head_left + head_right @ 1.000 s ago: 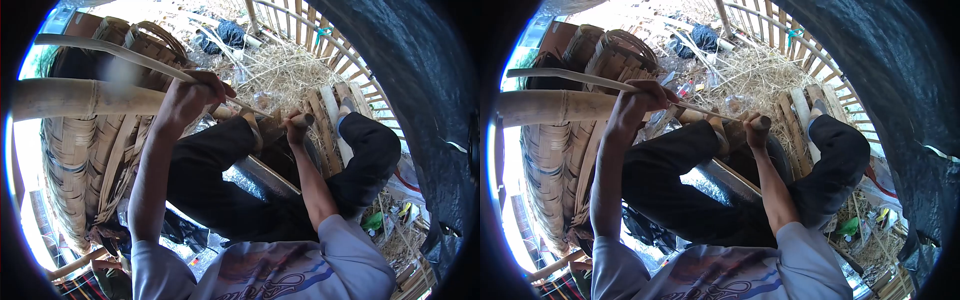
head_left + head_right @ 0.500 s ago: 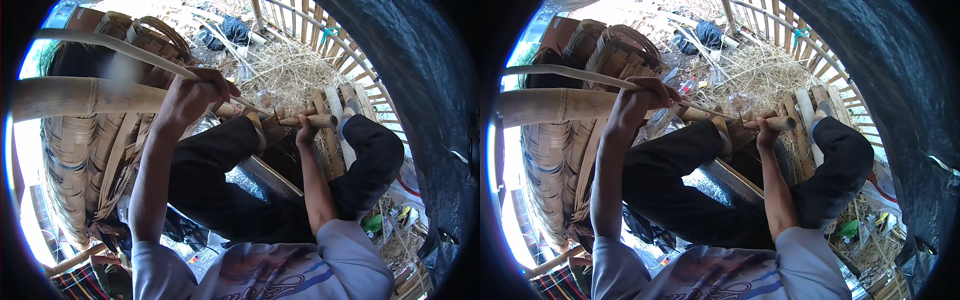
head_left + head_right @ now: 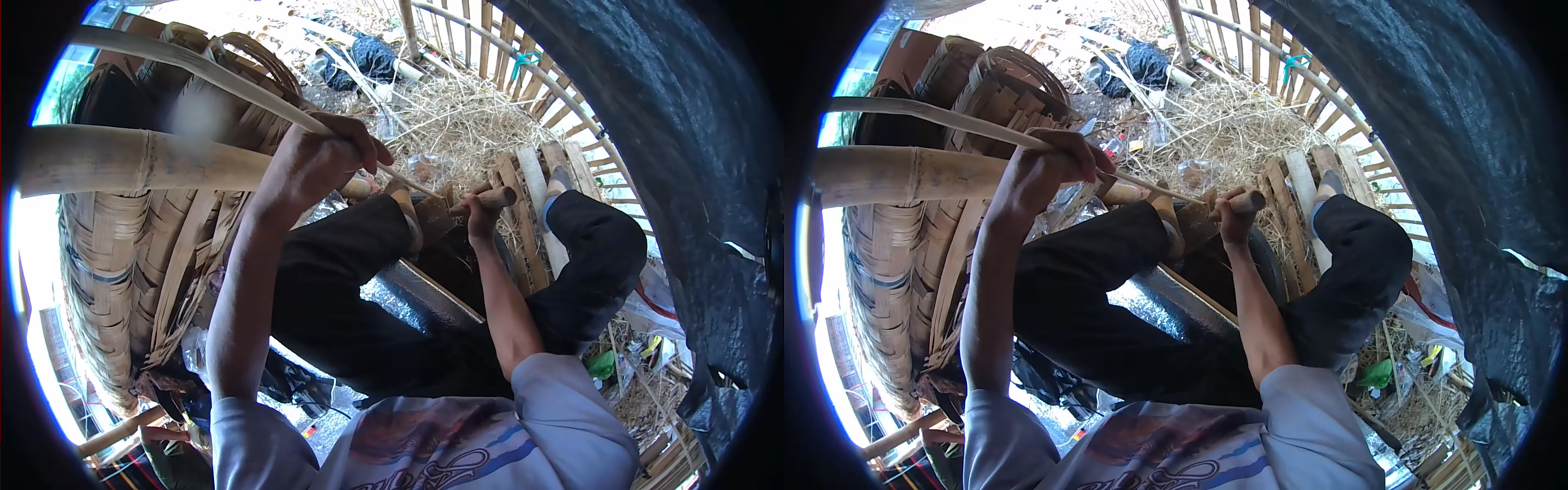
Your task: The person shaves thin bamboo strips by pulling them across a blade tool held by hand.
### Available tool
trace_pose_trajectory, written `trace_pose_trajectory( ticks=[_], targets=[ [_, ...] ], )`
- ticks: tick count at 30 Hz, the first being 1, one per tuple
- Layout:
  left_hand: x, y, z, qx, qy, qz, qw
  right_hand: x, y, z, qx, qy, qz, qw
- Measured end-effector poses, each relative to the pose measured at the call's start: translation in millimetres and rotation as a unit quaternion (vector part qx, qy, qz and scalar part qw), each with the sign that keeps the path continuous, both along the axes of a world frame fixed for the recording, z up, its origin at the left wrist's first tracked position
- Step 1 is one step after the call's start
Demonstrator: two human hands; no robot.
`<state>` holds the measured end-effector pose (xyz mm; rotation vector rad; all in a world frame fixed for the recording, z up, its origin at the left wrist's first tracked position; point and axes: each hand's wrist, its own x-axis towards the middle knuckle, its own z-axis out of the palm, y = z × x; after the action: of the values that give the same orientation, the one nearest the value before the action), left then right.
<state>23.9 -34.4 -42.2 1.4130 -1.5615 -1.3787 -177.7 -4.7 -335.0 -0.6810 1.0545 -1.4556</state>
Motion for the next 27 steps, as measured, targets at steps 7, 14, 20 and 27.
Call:
trace_pose_trajectory(
  ticks=[7, 14, 20, 27],
  targets=[
    [-3, 7, 9, 0.001, -0.06, 0.046, 0.997, 3, 4, 0, -0.089, -0.035, -0.013, 0.995],
    [3, 7, 9, -0.018, -0.039, 0.033, 0.999, -3, -6, 17, -0.053, -0.093, -0.035, 0.994],
    [-4, 8, 10, -0.006, -0.008, 0.066, 0.998, 3, 2, -12, -0.099, 0.066, -0.009, 0.993],
    [4, 3, 5, -0.026, -0.014, 0.001, 1.0, -7, -3, 22, -0.089, -0.128, -0.003, 0.988]
  ],
)
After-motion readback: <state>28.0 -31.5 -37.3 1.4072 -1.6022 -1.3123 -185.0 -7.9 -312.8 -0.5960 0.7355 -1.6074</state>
